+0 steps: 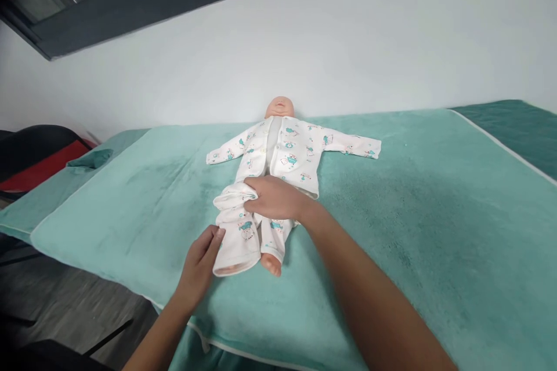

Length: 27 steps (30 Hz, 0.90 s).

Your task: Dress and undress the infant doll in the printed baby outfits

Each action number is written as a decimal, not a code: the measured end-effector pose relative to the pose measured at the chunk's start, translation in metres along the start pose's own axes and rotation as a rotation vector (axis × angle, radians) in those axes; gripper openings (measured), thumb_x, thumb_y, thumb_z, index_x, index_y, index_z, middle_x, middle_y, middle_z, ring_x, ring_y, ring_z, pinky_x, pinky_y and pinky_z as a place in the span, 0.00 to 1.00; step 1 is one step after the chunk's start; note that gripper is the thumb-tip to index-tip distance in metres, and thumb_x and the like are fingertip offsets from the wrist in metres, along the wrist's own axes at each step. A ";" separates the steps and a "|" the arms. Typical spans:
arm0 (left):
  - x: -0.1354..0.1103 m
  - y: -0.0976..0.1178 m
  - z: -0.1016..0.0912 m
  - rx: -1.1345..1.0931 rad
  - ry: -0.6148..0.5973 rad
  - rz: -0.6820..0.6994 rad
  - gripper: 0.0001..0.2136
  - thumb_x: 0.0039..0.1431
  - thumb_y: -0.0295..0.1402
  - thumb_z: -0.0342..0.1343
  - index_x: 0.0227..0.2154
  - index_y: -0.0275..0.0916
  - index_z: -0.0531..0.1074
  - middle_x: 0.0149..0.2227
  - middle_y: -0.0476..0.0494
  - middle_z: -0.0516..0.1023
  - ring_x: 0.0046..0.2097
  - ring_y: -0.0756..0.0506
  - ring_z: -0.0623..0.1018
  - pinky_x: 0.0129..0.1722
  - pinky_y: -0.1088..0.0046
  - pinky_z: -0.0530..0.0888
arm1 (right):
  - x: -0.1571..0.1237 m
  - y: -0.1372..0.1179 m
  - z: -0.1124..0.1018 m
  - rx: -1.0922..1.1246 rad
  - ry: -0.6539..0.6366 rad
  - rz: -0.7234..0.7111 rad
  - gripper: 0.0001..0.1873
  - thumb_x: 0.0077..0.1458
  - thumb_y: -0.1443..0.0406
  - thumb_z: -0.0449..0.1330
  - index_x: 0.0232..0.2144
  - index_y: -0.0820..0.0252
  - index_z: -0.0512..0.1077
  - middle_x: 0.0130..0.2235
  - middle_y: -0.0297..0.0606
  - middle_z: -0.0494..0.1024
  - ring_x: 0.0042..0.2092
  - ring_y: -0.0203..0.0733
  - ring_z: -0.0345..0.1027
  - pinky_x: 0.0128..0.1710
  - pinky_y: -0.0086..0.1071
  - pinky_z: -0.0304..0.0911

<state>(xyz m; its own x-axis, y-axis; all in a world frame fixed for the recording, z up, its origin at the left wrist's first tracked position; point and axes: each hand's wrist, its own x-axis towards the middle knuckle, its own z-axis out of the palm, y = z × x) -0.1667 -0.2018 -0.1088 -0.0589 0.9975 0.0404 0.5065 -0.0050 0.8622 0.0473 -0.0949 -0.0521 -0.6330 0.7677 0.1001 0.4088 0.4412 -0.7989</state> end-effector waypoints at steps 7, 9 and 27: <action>0.036 -0.002 0.001 0.477 0.097 0.189 0.13 0.65 0.40 0.46 0.26 0.42 0.58 0.23 0.51 0.67 0.26 0.47 0.64 0.27 0.71 0.56 | -0.001 0.005 -0.001 -0.027 -0.051 -0.026 0.06 0.53 0.61 0.57 0.31 0.55 0.64 0.33 0.31 0.74 0.34 0.41 0.66 0.32 0.33 0.55; 0.044 -0.007 0.002 0.672 0.181 0.243 0.10 0.64 0.38 0.49 0.27 0.43 0.59 0.22 0.50 0.66 0.25 0.47 0.65 0.26 0.71 0.53 | -0.001 0.005 -0.001 -0.036 -0.053 -0.034 0.07 0.54 0.61 0.58 0.30 0.55 0.63 0.33 0.30 0.74 0.34 0.41 0.66 0.31 0.33 0.55; 0.023 -0.009 0.000 0.271 0.268 0.232 0.09 0.67 0.39 0.47 0.41 0.42 0.68 0.35 0.46 0.77 0.36 0.45 0.76 0.35 0.70 0.69 | 0.000 -0.004 0.005 -0.064 0.194 0.016 0.10 0.52 0.66 0.54 0.26 0.55 0.54 0.25 0.26 0.62 0.29 0.35 0.56 0.28 0.32 0.46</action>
<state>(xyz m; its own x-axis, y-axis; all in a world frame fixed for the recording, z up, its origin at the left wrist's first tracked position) -0.1725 -0.1785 -0.1162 -0.1199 0.9184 0.3770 0.7377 -0.1717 0.6529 0.0422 -0.0987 -0.0514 -0.4905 0.8469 0.2051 0.4627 0.4526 -0.7623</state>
